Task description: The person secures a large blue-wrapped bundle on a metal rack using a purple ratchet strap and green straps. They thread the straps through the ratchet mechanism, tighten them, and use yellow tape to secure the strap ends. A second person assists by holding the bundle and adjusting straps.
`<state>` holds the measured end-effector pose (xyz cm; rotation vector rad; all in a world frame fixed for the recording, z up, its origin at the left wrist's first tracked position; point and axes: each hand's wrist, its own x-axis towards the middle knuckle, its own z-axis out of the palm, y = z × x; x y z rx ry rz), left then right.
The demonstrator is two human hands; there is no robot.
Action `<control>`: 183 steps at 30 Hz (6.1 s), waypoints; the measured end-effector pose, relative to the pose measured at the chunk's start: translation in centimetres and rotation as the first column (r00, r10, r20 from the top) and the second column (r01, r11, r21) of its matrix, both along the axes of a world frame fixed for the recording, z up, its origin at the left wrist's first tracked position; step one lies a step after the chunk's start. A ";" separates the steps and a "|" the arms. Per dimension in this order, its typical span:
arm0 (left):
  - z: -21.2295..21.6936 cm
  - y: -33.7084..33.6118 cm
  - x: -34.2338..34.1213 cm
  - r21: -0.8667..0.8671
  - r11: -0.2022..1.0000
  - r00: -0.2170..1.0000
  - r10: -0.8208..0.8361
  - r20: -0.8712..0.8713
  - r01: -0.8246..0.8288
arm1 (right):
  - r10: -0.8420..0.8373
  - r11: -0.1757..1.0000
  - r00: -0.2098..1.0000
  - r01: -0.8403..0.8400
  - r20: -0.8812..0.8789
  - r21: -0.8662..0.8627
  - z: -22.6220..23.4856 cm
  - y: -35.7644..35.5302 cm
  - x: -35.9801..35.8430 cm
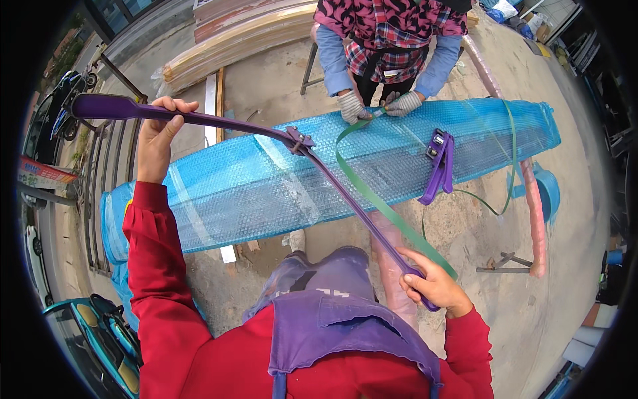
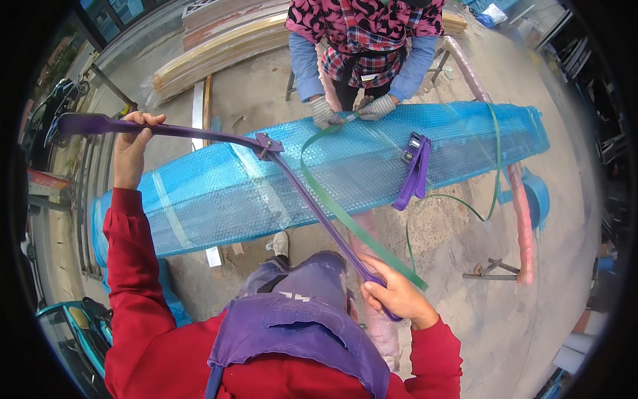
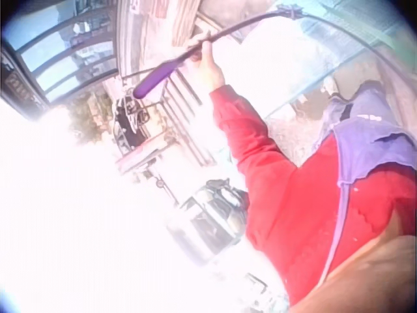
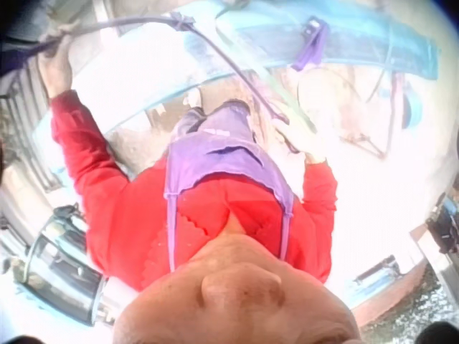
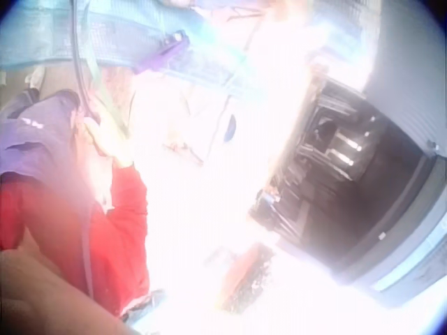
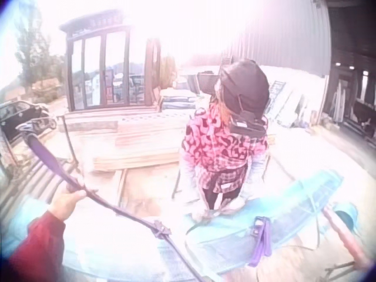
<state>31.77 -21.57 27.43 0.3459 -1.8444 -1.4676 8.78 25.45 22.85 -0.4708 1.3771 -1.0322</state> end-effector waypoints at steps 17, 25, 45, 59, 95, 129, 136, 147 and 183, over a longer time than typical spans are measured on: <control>-9.3 -14.1 0.3 0.403 0.912 0.993 -0.031 -0.115 0.076 | -0.133 0.926 0.990 0.143 -0.051 0.349 11.1 -8.0 1.6; -14.9 -15.3 -5.1 0.630 0.762 0.886 0.181 -0.427 0.148 | -0.560 0.611 0.810 0.545 0.173 -0.575 6.1 -6.2 -0.1; -11.9 -16.3 -6.4 0.889 0.445 0.823 0.540 -0.173 -0.105 | -0.734 -0.108 0.067 0.971 0.675 -0.214 -7.1 -20.2 -1.4; -2.2 -19.6 -30.6 0.690 0.683 0.880 0.150 -0.452 0.238 | -0.538 -0.437 0.024 0.847 0.843 -0.303 -3.2 -13.2 -11.7; -17.2 -17.5 -40.7 0.875 0.479 0.892 0.425 -0.157 -0.074 | -0.636 -0.482 -0.201 0.857 0.745 -0.181 -12.7 -12.6 -16.8; -5.4 -20.1 -34.0 0.550 0.484 0.697 -0.197 -0.690 0.680 | -0.770 -0.440 0.066 0.665 0.635 -0.603 -5.8 -4.2 -18.9; -2.6 -17.7 -33.1 0.582 0.653 0.805 -0.072 -0.589 0.484 | -0.882 -0.353 0.001 0.660 0.471 -0.663 -2.7 -6.4 -17.6; 4.9 -7.5 -34.0 0.421 0.796 0.825 -0.163 -0.542 0.434 | -0.977 -0.006 0.183 0.485 0.108 -0.875 7.2 -18.1 -14.3; -12.7 -17.2 -33.8 0.873 0.479 0.899 0.335 -0.282 0.095 | -0.821 -0.538 -0.372 0.757 0.433 -0.370 -13.3 -9.6 -22.8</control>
